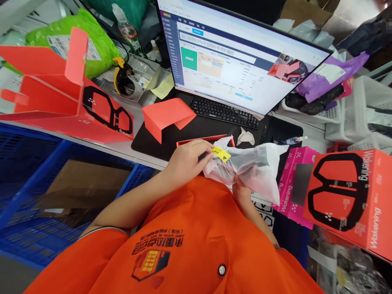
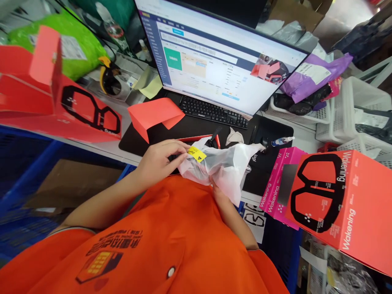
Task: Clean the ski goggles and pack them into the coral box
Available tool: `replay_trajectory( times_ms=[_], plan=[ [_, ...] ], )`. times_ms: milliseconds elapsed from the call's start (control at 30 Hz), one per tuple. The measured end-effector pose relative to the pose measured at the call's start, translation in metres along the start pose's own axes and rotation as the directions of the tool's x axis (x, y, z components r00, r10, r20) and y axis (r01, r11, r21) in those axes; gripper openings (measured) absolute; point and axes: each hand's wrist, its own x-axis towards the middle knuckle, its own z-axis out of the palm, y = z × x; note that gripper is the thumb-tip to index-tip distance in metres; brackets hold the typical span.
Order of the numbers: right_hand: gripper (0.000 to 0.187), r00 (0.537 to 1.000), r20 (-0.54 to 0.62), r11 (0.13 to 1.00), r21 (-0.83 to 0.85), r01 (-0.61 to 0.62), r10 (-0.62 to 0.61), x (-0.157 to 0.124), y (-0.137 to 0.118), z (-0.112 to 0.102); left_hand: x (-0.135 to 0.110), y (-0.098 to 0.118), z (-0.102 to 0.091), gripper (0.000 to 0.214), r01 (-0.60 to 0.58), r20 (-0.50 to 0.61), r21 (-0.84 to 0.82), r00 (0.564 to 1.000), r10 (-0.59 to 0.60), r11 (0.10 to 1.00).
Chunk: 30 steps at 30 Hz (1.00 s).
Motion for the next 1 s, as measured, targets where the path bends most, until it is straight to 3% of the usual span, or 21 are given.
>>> replay_trajectory(
  times_ms=[100,200,267,333,400,600,667,733,800,867,933,1000],
  plan=[
    [0.083,0.998,-0.019,0.998,0.038,-0.052,0.053,-0.001,-0.003,-0.001,0.003,0.0,-0.002,0.011,0.046,0.021,-0.059,0.999,-0.045,0.997],
    [0.078,0.996,0.001,0.976,0.2,-0.085,0.087,0.0,-0.016,0.004,0.004,0.0,-0.002,0.014,0.069,0.039,-0.077,0.997,-0.066,0.995],
    [0.072,0.991,0.039,0.914,0.383,-0.131,0.125,0.002,-0.03,0.008,0.005,-0.002,-0.001,0.014,0.089,0.046,-0.083,0.995,-0.086,0.993],
    [0.066,0.981,0.111,0.799,0.568,-0.195,0.16,0.004,-0.046,0.013,0.007,-0.002,0.002,0.012,0.114,0.049,-0.092,0.993,-0.11,0.989],
    [0.061,0.971,0.175,0.707,0.665,-0.239,0.164,0.006,-0.059,0.017,0.01,-0.002,0.005,0.012,0.137,0.054,-0.093,0.99,-0.132,0.986],
    [0.044,0.959,0.236,0.669,0.689,-0.278,0.156,0.015,-0.056,0.019,0.016,-0.001,0.008,0.019,0.08,0.046,-0.081,0.996,-0.077,0.993],
    [0.045,0.977,0.156,0.662,0.718,-0.215,0.149,0.024,-0.048,0.012,0.008,-0.007,0.006,0.019,0.011,0.014,-0.08,1.0,-0.01,0.997],
    [0.054,0.991,0.002,0.654,0.752,-0.089,0.133,0.038,-0.043,-0.001,-0.005,-0.019,0.006,0.018,-0.052,0.011,-0.019,0.999,0.052,0.998],
    [0.065,0.982,-0.155,0.659,0.751,0.045,0.11,0.052,-0.04,-0.02,-0.021,-0.037,0.008,0.029,-0.102,0.092,0.106,0.991,0.092,0.989],
    [0.069,0.964,-0.252,0.677,0.725,0.13,0.084,0.065,-0.04,-0.041,-0.036,-0.056,0.013,0.052,-0.169,0.241,0.231,0.964,0.112,0.958],
    [0.069,0.953,-0.296,0.7,0.694,0.168,0.064,0.072,-0.04,-0.061,-0.044,-0.075,0.021,0.073,-0.228,0.353,0.315,0.929,0.11,0.921],
    [0.068,0.951,-0.307,0.721,0.669,0.181,0.047,0.073,-0.04,-0.076,-0.045,-0.091,0.03,0.078,-0.224,0.387,0.358,0.919,0.074,0.906]
  ],
)
